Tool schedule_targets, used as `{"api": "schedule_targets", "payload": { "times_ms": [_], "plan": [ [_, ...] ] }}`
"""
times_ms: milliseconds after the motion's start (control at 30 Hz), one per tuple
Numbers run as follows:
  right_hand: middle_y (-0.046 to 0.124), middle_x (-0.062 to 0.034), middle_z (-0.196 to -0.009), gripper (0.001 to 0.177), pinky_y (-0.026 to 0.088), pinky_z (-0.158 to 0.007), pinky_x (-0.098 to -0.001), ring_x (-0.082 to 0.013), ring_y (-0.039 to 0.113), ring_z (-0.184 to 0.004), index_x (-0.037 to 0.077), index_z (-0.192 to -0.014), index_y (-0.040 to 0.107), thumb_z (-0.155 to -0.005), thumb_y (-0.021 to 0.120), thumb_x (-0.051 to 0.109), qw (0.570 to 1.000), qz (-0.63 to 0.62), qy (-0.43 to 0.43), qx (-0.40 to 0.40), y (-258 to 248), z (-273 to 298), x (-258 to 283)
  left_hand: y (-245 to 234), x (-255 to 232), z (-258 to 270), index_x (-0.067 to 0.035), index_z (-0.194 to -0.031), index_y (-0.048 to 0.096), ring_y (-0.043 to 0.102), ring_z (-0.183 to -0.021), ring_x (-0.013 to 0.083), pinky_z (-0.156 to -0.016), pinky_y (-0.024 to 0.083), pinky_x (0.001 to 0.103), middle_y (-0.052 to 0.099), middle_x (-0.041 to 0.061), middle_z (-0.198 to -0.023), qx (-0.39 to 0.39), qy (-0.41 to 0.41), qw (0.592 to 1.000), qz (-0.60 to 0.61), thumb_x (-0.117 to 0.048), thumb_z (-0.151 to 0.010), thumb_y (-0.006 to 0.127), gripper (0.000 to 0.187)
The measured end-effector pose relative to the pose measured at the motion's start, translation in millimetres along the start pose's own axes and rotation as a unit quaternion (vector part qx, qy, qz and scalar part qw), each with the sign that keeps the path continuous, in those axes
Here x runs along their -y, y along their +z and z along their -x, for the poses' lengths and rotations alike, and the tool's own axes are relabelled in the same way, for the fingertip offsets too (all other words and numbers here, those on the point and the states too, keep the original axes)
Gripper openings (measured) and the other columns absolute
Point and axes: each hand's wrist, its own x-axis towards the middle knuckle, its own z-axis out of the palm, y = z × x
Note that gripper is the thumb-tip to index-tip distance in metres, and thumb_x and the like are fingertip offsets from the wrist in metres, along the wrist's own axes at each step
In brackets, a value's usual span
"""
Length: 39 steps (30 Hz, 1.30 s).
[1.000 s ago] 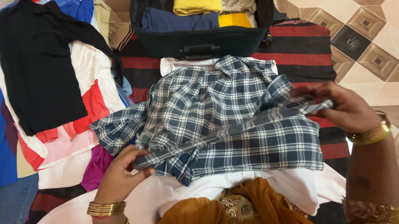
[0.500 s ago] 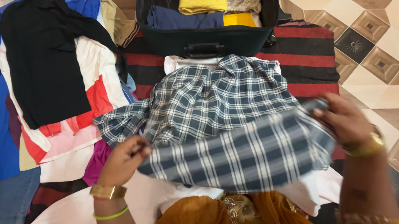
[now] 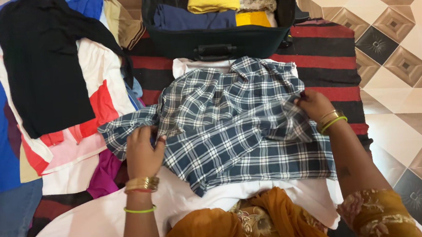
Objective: The person folds a blue checkered shirt and a black garment by hand on a striped mat and places them into an open black suitcase.
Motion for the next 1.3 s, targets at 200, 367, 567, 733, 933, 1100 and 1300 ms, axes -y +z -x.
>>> {"api": "schedule_targets", "payload": {
  "times_ms": [200,367,567,733,933,1100,1300],
  "plan": [
    [0.070,-0.0091,-0.092,0.028,0.052,-0.074,-0.0330,-0.0164,0.063,-0.083,0.000,-0.111,0.067,-0.097,0.065,0.024,0.980,-0.170,0.100,-0.003,4.5,-24.3,5.8,13.0,-77.0,38.7,-0.006,-0.096,0.070,0.062,-0.096,0.0291,-0.085,0.048,0.045,0.066,0.010,-0.102,0.145,0.165,0.974,0.058,-0.031,-0.079,0.081,0.032],
    [0.073,-0.0196,-0.099,0.036,0.052,-0.080,-0.0386,-0.0260,0.068,-0.089,-0.003,-0.113,0.070,-0.094,0.072,0.027,1.000,0.015,0.027,0.005,15.1,-52.7,-15.1,18.2,-93.5,54.4,-0.011,-0.091,0.073,0.062,-0.089,0.0256,-0.075,0.048,0.044,0.063,0.005,-0.091,0.229,0.166,0.958,-0.038,-0.023,-0.078,0.077,0.017],
    [0.075,-0.0217,-0.104,0.042,0.056,-0.085,-0.0416,-0.0321,0.073,-0.095,0.000,-0.116,0.072,-0.087,0.076,0.030,0.995,0.092,0.027,0.031,2.1,-46.4,6.0,-2.2,-85.5,54.0,-0.012,-0.095,0.074,0.064,-0.080,0.0244,-0.072,0.050,0.041,0.061,0.004,-0.085,0.251,0.205,0.946,-0.008,-0.017,-0.086,0.072,0.010],
    [0.075,-0.0218,-0.107,0.042,0.057,-0.086,-0.0429,-0.0341,0.074,-0.095,0.000,-0.116,0.072,-0.087,0.076,0.030,0.990,0.133,0.022,0.053,6.9,-30.4,37.1,-36.2,-86.4,48.0,-0.010,-0.107,0.075,0.064,-0.091,0.0250,-0.080,0.049,0.042,0.065,0.004,-0.093,0.309,0.179,0.932,0.051,-0.022,-0.084,0.075,0.026],
    [0.067,-0.0244,-0.122,0.048,0.052,-0.095,-0.0475,-0.0404,0.065,-0.112,0.002,-0.122,0.068,-0.087,0.079,0.032,0.964,0.253,-0.074,-0.032,21.3,-5.0,64.3,-22.6,-95.7,54.8,-0.009,-0.114,0.071,0.056,-0.109,0.0275,-0.092,0.042,0.045,0.063,0.008,-0.113,0.292,0.202,0.935,0.002,-0.027,-0.071,0.081,0.048],
    [0.067,-0.0127,-0.132,0.052,0.050,-0.104,-0.0429,-0.0326,0.062,-0.124,0.015,-0.128,0.069,-0.081,0.077,0.038,0.955,0.211,-0.189,0.087,21.4,54.3,96.1,-7.9,-102.3,66.5,-0.013,-0.120,0.067,0.056,-0.110,0.0227,-0.090,0.042,0.042,0.063,0.002,-0.113,0.353,0.172,0.919,-0.044,-0.023,-0.078,0.079,0.045],
    [0.057,-0.0094,-0.143,0.071,0.035,-0.113,-0.0511,-0.0298,0.051,-0.131,0.016,-0.138,0.061,-0.074,0.080,0.039,0.879,0.388,-0.201,0.192,19.3,74.4,97.0,-11.7,-100.7,61.3,-0.011,-0.113,0.068,0.060,-0.101,0.0226,-0.083,0.043,0.042,0.066,0.002,-0.105,0.340,0.169,0.925,-0.030,-0.024,-0.079,0.078,0.038]
  ]
}}
